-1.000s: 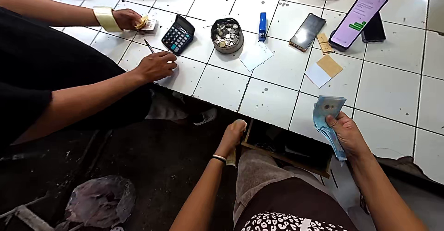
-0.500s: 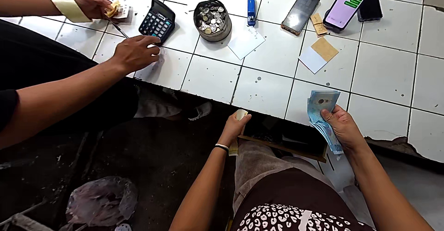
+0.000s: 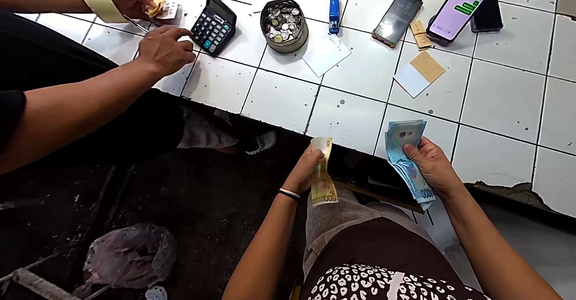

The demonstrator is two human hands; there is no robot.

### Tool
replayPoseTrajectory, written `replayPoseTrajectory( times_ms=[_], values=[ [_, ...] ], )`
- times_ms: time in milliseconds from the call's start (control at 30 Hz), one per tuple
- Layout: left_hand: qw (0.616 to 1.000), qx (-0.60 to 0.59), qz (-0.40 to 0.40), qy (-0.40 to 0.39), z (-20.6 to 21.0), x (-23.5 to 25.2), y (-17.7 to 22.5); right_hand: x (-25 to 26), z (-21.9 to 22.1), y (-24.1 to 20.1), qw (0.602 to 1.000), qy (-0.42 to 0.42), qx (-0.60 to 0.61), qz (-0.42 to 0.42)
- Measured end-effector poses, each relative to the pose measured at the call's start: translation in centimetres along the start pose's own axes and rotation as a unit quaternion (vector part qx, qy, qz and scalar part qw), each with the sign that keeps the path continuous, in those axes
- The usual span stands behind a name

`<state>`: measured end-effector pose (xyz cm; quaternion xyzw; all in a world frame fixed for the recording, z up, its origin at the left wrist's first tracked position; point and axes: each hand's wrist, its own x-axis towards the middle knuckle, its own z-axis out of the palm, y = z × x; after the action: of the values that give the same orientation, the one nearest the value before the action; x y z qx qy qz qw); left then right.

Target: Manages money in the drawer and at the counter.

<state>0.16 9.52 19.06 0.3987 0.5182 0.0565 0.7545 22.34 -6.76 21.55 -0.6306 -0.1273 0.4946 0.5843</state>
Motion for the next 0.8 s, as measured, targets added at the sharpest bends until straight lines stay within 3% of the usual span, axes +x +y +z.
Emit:
replayPoseTrajectory(
  times_ms=[533,700,800],
  values=[
    [0.996,-0.002,0.090,0.026,2.1,-2.0,-0.1,-0.4,4.6,0.3,0.995,-0.074,-0.039,0.047],
    [0.996,-0.036,0.082,0.025,2.5,-2.4,0.2,-0.4,5.2,0.4,0.993,-0.095,-0.048,0.058],
    [0.995,-0.078,0.036,0.054,2.9,-2.2,0.0,0.0,4.5,0.5,0.988,-0.119,-0.058,0.076]
  ],
)
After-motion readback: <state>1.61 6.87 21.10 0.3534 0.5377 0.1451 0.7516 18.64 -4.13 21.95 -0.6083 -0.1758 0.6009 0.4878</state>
